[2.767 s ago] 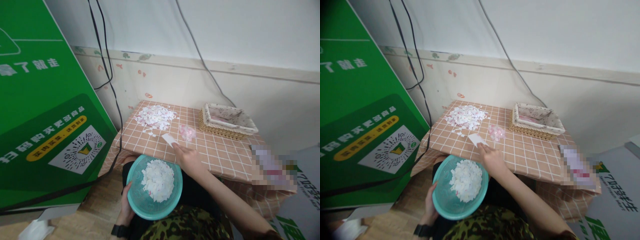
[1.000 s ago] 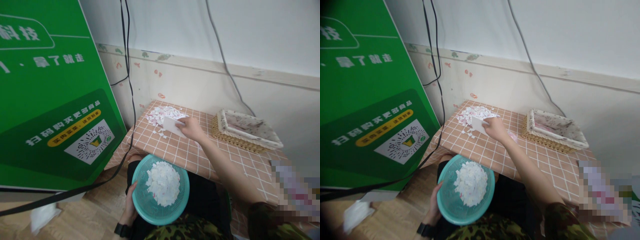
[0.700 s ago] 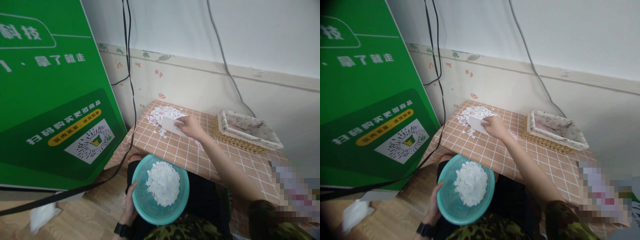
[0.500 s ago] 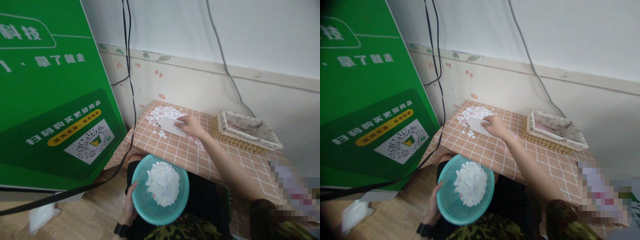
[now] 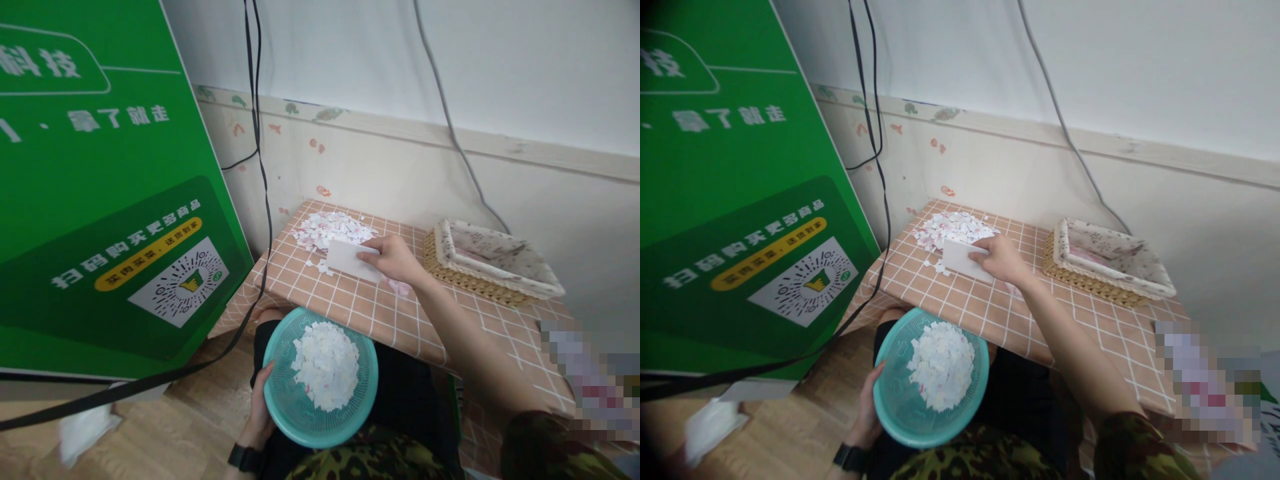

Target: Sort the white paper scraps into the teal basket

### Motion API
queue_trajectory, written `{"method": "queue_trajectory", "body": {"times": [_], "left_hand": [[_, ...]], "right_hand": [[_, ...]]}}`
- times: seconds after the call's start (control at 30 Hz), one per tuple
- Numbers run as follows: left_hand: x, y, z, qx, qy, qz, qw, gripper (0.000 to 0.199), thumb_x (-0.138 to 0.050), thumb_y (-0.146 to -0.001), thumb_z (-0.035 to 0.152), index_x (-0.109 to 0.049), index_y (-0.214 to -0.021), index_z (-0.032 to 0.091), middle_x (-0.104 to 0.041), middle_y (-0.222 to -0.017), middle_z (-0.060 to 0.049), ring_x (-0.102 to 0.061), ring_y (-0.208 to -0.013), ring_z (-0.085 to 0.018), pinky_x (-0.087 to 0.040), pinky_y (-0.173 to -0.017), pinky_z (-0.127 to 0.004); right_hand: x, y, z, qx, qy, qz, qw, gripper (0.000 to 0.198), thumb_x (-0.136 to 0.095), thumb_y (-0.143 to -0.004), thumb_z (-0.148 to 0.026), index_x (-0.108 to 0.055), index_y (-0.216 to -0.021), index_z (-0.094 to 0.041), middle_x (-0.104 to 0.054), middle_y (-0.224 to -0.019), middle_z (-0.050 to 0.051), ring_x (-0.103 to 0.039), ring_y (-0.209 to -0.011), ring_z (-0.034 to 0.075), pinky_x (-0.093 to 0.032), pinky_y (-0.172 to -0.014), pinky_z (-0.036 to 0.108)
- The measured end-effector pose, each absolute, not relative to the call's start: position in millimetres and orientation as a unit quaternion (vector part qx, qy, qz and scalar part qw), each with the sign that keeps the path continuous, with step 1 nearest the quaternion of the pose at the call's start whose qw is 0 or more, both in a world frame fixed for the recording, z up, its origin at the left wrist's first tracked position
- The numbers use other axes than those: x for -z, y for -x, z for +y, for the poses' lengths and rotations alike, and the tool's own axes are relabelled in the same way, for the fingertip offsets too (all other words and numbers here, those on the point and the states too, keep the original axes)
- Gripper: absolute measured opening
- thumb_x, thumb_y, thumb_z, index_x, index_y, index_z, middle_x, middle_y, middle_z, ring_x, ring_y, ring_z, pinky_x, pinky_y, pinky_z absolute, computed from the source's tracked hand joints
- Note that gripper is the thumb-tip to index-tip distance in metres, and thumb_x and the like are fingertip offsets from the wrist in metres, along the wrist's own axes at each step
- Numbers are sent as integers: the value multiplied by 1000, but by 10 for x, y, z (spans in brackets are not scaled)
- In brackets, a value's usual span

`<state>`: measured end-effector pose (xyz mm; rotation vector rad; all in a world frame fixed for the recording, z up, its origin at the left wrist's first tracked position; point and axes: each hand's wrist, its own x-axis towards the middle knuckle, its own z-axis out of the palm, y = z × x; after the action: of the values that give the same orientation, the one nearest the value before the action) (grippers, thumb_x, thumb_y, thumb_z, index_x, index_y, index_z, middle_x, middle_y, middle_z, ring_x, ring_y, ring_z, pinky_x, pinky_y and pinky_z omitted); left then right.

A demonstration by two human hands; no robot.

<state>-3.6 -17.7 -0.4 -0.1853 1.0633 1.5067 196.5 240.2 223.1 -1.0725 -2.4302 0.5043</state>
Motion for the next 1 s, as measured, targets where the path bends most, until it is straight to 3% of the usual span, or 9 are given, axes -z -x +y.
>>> {"method": "queue_trajectory", "body": {"times": [0.33, 0.63, 1.0], "left_hand": [[31, 39, -182, -656, 79, 457, 595, 20, -69, -66, 32, -71, -78, 15, -74, -72, -6, -67, -63, -24, -52, -70, -38], [-18, 35, -174, -653, 84, 477, 583, 20, -69, -64, 30, -72, -77, 15, -74, -72, -6, -67, -63, -24, -51, -71, -37], [17, 36, -177, -660, 76, 462, 587, 19, -70, -65, 29, -71, -77, 14, -73, -72, -6, -67, -64, -24, -52, -70, -37]], "right_hand": [[-2227, -1954, 2373, -164, 388, -887, 189, 20, -56, -78, -25, -73, -85, -19, -71, -75, 2, -60, -65, 14, -41, -61, 25], [-2212, -2135, 2530, -140, 431, -863, 225, 23, -57, -78, -30, -74, -89, -18, -73, -82, 4, -64, -72, 19, -44, -64, 28], [-2226, -2109, 2473, -175, 409, -871, 209, 22, -56, -79, -28, -74, -89, -19, -72, -78, 2, -63, -69, 16, -44, -65, 27]]}}
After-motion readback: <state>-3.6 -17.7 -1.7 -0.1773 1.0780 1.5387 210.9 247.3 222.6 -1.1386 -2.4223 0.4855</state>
